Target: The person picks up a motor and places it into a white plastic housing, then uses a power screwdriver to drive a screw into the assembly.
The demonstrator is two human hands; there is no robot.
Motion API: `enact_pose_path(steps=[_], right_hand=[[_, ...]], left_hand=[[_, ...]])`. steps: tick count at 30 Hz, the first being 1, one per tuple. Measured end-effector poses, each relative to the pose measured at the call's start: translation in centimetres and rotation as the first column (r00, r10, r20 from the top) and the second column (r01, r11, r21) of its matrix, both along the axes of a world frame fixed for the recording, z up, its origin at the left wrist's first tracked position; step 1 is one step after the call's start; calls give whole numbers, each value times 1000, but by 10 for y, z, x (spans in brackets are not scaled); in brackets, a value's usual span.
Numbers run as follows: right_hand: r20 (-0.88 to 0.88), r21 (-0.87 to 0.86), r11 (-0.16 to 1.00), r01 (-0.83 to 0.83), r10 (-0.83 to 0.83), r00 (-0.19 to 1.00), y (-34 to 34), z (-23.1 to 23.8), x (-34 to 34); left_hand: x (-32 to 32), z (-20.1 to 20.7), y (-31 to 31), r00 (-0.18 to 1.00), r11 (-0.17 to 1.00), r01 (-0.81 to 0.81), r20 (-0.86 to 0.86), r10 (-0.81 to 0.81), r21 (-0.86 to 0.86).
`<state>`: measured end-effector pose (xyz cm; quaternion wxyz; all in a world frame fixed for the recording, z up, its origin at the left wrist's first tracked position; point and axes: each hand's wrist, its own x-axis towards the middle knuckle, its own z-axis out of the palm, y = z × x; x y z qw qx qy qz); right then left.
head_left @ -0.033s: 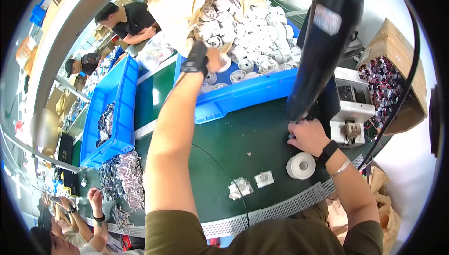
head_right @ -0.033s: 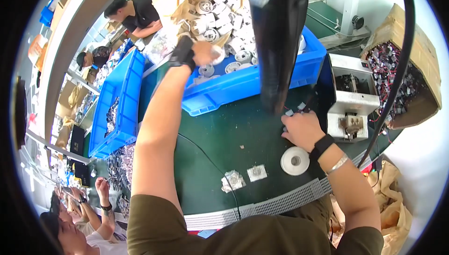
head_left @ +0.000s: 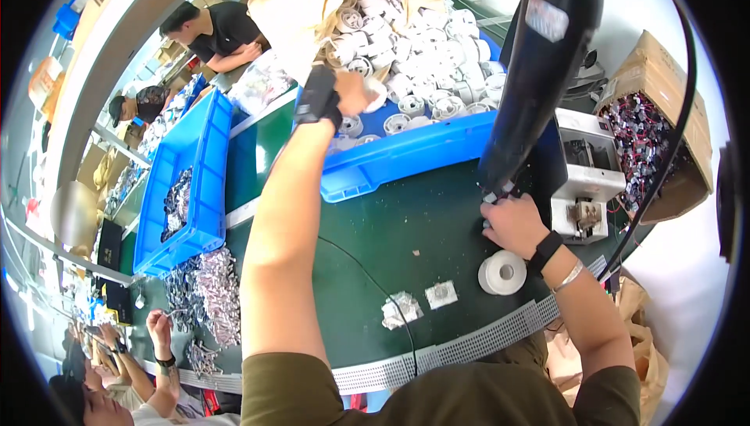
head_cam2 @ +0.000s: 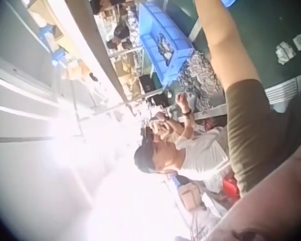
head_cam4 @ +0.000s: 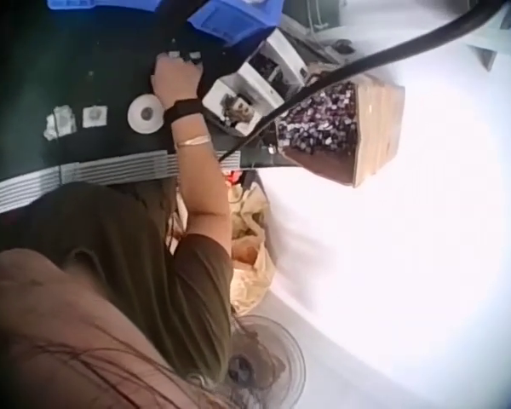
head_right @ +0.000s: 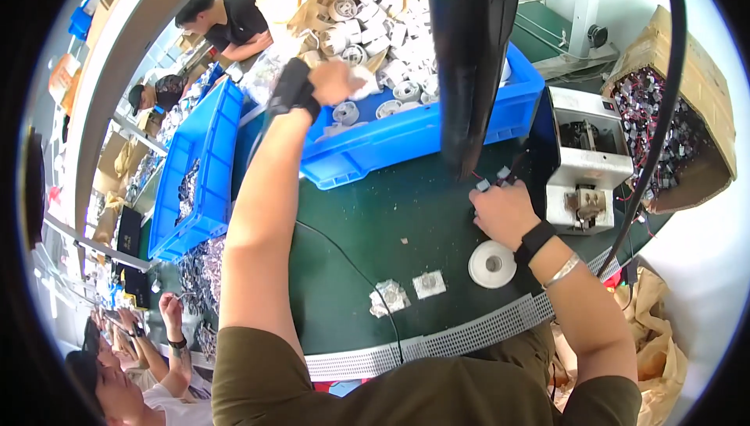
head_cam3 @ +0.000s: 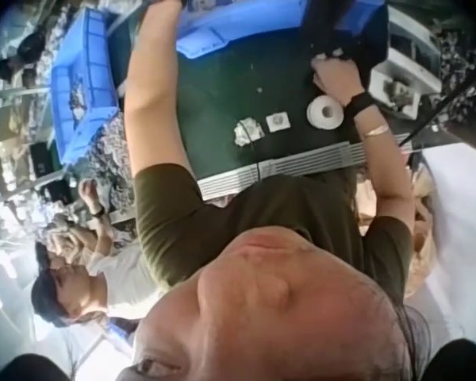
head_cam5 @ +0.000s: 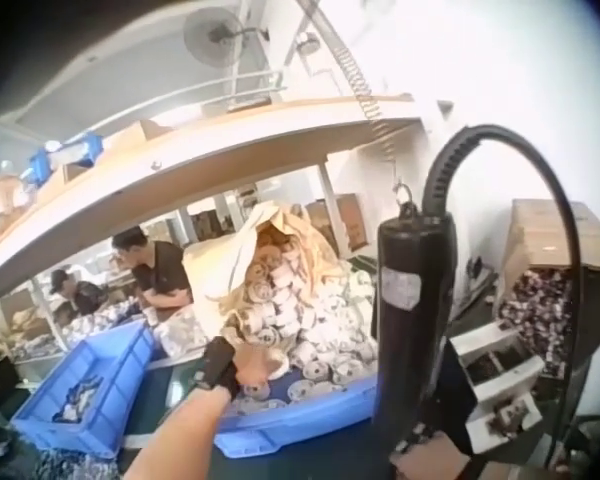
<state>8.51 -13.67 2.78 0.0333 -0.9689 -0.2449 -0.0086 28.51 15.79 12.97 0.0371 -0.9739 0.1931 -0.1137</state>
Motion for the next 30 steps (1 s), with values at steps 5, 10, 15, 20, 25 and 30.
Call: enact_pose_path(steps=[5, 10, 15, 20, 25, 30], right_hand=[[194, 166, 984, -68, 35, 980, -14, 1, 4], [165, 589, 806, -61, -47, 985, -15, 21, -10], [175, 668, 744, 14, -175, 969, -33, 15, -15], [219, 694, 716, -73, -113, 969, -35, 33, -46], [59, 878, 479, -10, -88, 994, -52, 35, -65], [-74, 897, 440, 50, 38, 997, -59, 33, -80]], left_hand=[[-115, 53, -29, 956, 886, -143, 168, 238, -442], [-199, 9, -47, 995, 507, 4, -49, -91, -862], [-241, -59, -95, 781, 106, -365, -366, -506, -925], [-271, -80, -116, 827, 194, -286, -344, -445, -938], [-267, -81, -142, 716, 255, -427, -497, -490, -867], [-268, -82, -153, 863, 794, -134, -463, -200, -593]])
